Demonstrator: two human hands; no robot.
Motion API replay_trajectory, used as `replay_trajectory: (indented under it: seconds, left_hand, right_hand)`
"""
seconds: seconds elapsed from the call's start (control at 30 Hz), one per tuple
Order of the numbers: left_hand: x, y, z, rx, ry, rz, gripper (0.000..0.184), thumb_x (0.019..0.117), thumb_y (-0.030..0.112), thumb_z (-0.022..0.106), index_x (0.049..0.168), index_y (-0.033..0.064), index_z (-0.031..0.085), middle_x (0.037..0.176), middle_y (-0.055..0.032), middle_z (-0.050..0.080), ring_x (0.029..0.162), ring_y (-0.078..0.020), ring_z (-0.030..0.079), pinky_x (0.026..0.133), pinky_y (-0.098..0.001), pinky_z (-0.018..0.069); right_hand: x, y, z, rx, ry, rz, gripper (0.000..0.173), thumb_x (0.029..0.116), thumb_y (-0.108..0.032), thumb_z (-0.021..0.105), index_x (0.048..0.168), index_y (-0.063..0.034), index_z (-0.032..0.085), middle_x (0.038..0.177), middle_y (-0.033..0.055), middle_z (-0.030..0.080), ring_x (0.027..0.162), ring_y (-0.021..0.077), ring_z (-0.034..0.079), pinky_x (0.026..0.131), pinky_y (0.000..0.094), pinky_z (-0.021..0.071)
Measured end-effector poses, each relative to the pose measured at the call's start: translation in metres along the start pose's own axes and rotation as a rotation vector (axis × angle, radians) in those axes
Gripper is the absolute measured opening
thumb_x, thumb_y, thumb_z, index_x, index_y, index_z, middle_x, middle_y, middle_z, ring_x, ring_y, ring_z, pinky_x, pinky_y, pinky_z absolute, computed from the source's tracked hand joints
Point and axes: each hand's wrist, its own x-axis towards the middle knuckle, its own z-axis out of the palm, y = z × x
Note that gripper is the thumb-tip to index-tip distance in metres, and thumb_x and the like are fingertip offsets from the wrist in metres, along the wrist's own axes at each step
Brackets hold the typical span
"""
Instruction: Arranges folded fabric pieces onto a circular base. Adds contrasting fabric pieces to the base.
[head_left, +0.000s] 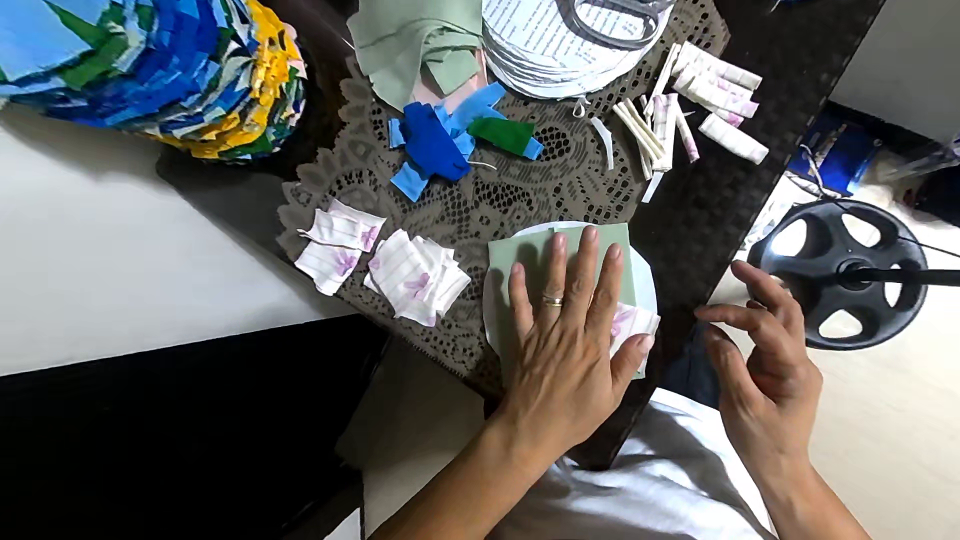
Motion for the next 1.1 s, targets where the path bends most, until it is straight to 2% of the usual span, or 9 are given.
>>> replay_trajectory:
  seconds: [0.17,0.27,0.37,0.5,0.83,1.0,1.1]
  left_hand:
    - [0.002,0.003,0.009,0.033,-0.042,-0.014,0.079,0.1027,0.062,0.033,0.161,0.0088,0.033,0.168,-0.0159,0.026,0.156,-0.0384,0.018,0.116,-0.0750,0.0074]
    - [0.002,0.003,0.007,0.020,-0.038,-0.013,0.080,0.1026,0.063,0.032,0.161,0.0081,0.033,0.167,-0.0174,0.028,0.156,-0.0394,0.019,0.116,-0.0756,0.0074]
    - [0.003,-0.002,-0.003,-0.037,-0.018,-0.046,0.074,0.1061,0.057,0.027,0.162,0.0088,0.031,0.168,-0.0165,0.027,0.157,-0.0386,0.018,0.116,-0.0759,0.0067]
    - [0.007,-0.010,-0.007,0.003,-0.043,-0.119,0.068,0.1075,0.049,0.026,0.163,0.0099,0.026,0.170,-0.0133,0.020,0.158,-0.0369,0.012,0.116,-0.0761,0.0041]
    - [0.007,-0.010,-0.003,0.006,-0.046,-0.135,0.066,0.1069,0.048,0.029,0.161,0.0121,0.034,0.168,-0.0138,0.026,0.157,-0.0358,0.016,0.117,-0.0733,0.0078]
    - [0.007,-0.010,-0.001,0.012,-0.050,-0.143,0.072,0.1048,0.057,0.032,0.162,0.0134,0.033,0.169,-0.0139,0.024,0.157,-0.0363,0.015,0.117,-0.0733,0.0065]
    - [0.006,-0.011,0.001,0.017,-0.036,-0.147,0.072,0.1045,0.058,0.032,0.162,0.0144,0.033,0.169,-0.0131,0.024,0.158,-0.0358,0.014,0.118,-0.0727,0.0059]
  right_hand:
    - [-0.002,-0.002,0.003,-0.050,-0.023,0.000,0.015,0.0965,-0.025,0.062,0.102,-0.0149,0.072,0.150,0.0138,0.051,0.148,0.0263,0.036,0.120,0.0454,0.0280]
    - [-0.005,-0.004,0.008,-0.075,-0.030,0.027,0.020,0.0939,-0.031,0.065,0.105,-0.0138,0.067,0.154,0.0162,0.045,0.149,0.0274,0.033,0.119,0.0450,0.0305]
    - [-0.007,-0.006,0.012,-0.078,-0.032,0.059,0.031,0.0913,-0.034,0.068,0.112,-0.0121,0.063,0.157,0.0172,0.041,0.150,0.0281,0.031,0.119,0.0467,0.0315]
    - [-0.009,-0.006,0.018,-0.121,-0.034,0.064,0.047,0.0884,-0.040,0.071,0.122,-0.0099,0.058,0.160,0.0189,0.035,0.151,0.0289,0.030,0.119,0.0491,0.0306]
    - [-0.008,-0.007,0.020,-0.182,-0.040,0.052,0.048,0.0876,-0.037,0.070,0.126,-0.0102,0.057,0.160,0.0205,0.033,0.149,0.0279,0.033,0.117,0.0457,0.0334]
    - [-0.007,-0.010,0.019,-0.110,-0.049,0.109,0.047,0.0861,-0.032,0.069,0.127,-0.0114,0.057,0.160,0.0179,0.032,0.149,0.0226,0.033,0.116,0.0397,0.0355]
    - [-0.007,-0.009,0.020,-0.077,-0.042,0.117,0.050,0.0874,-0.036,0.071,0.128,-0.0112,0.057,0.160,0.0177,0.033,0.148,0.0215,0.032,0.115,0.0381,0.0358]
